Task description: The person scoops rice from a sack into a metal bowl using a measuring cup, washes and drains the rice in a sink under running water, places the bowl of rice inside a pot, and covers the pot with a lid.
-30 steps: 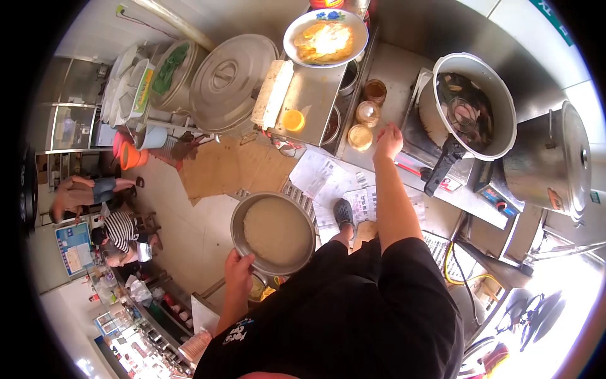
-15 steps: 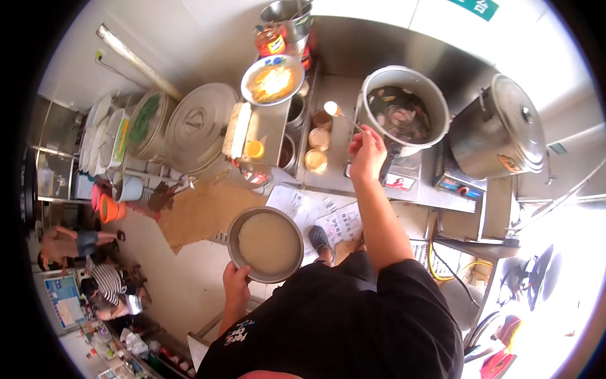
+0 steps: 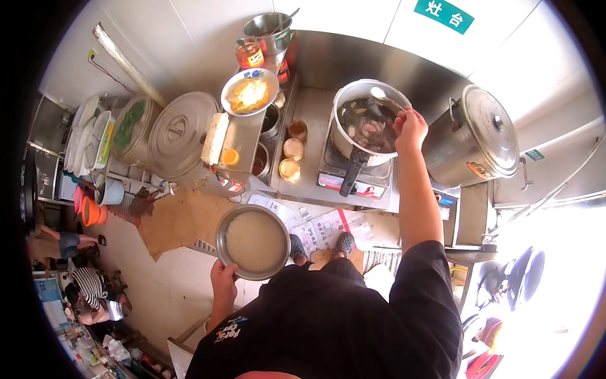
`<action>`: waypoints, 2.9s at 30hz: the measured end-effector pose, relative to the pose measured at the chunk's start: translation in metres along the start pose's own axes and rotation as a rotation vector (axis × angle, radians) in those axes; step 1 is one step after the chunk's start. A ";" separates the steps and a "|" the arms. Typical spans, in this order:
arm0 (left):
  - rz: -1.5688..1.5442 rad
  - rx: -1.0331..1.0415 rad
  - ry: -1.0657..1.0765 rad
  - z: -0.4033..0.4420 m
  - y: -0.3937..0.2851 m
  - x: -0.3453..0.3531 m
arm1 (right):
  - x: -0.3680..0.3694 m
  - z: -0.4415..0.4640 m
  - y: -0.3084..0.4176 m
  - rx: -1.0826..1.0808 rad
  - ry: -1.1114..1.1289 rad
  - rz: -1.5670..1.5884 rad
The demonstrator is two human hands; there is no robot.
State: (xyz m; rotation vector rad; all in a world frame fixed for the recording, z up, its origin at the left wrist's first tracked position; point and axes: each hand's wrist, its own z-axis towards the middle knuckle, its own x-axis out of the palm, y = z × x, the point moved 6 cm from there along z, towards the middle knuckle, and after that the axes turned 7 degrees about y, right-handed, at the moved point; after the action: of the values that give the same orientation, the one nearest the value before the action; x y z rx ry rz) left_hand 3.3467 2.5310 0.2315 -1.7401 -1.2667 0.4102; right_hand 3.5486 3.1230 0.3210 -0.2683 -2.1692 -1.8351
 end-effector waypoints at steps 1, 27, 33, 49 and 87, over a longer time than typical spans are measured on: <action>0.006 0.004 0.008 0.002 -0.001 0.000 | 0.002 0.003 0.002 0.015 0.013 0.006; 0.062 -0.031 0.044 0.007 0.017 0.025 | -0.046 0.052 0.011 -0.124 0.089 -0.248; 0.045 -0.030 0.042 0.006 0.017 0.023 | -0.044 0.004 0.034 -0.559 0.094 -1.060; 0.038 -0.073 -0.111 -0.007 0.006 -0.027 | 0.133 -0.142 -0.224 -0.144 0.389 -0.906; 0.035 -0.045 0.078 0.017 0.010 0.017 | -0.063 -0.026 0.027 -0.064 0.118 -0.212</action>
State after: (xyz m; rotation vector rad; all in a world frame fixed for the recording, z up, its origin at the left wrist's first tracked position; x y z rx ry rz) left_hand 3.3476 2.5530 0.2183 -1.8008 -1.1992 0.3330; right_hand 3.6189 3.1051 0.3292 0.0582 -2.1298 -1.9801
